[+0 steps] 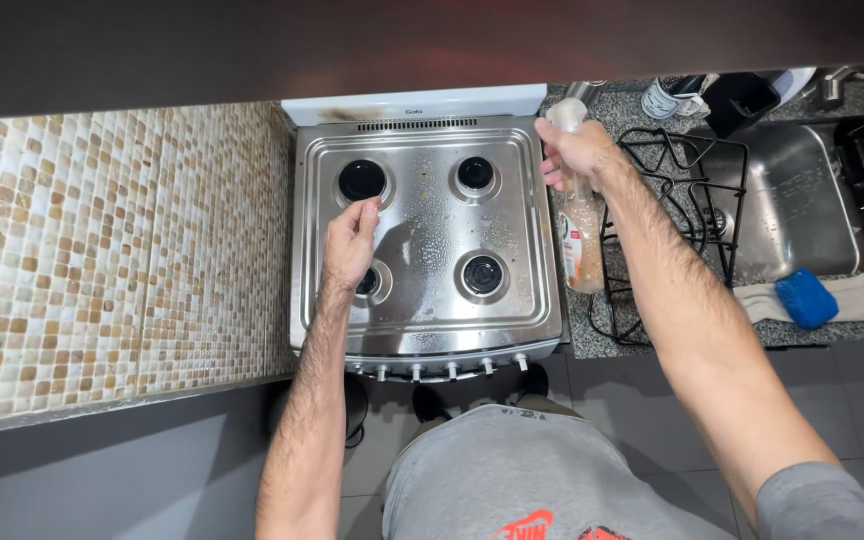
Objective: Cleaning a gas stove top with a sponge and cleaning spray.
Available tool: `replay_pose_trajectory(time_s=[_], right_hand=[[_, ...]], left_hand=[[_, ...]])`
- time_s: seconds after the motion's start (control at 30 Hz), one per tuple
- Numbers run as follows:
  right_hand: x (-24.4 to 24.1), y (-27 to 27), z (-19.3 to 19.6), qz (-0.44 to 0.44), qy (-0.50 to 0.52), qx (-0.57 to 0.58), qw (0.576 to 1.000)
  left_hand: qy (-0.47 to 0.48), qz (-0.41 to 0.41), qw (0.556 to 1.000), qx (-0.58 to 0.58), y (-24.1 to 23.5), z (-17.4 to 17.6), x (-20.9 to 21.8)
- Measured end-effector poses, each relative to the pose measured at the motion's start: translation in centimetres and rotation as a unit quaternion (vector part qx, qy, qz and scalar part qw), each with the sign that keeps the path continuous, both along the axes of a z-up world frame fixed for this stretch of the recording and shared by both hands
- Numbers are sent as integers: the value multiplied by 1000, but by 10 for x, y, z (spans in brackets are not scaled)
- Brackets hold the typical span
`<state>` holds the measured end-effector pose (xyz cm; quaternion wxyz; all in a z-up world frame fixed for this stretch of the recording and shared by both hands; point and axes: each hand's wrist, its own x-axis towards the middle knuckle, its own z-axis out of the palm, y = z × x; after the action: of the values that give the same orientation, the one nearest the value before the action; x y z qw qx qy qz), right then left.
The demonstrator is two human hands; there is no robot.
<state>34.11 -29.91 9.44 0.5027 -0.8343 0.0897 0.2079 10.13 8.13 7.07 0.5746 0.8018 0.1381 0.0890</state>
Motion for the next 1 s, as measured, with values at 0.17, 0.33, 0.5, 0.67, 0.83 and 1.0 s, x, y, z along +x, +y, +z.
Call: replay_pose_trajectory(time_s=[0.17, 0.33, 0.5, 0.67, 0.83, 1.0], right_hand=[[-18, -22, -24, -19, 32, -26, 999], [-37, -9, -6, -16, 4, -28, 999], [-37, 52, 35, 39, -44, 6, 998], [-38, 149, 54, 145, -35, 13, 989], [-40, 228, 50, 217, -36, 33, 975], [-46, 267, 31, 228, -39, 16, 973]], left_hand=[[1, -2, 1000, -21, -2, -7, -1], [-3, 6, 1000, -18, -1, -8, -2], [3, -27, 1000, 7, -4, 9, -16], [12, -39, 999, 20, -5, 0, -38], [23, -48, 997, 50, -6, 16, -57], [44, -65, 996, 43, 1, 5, -74]])
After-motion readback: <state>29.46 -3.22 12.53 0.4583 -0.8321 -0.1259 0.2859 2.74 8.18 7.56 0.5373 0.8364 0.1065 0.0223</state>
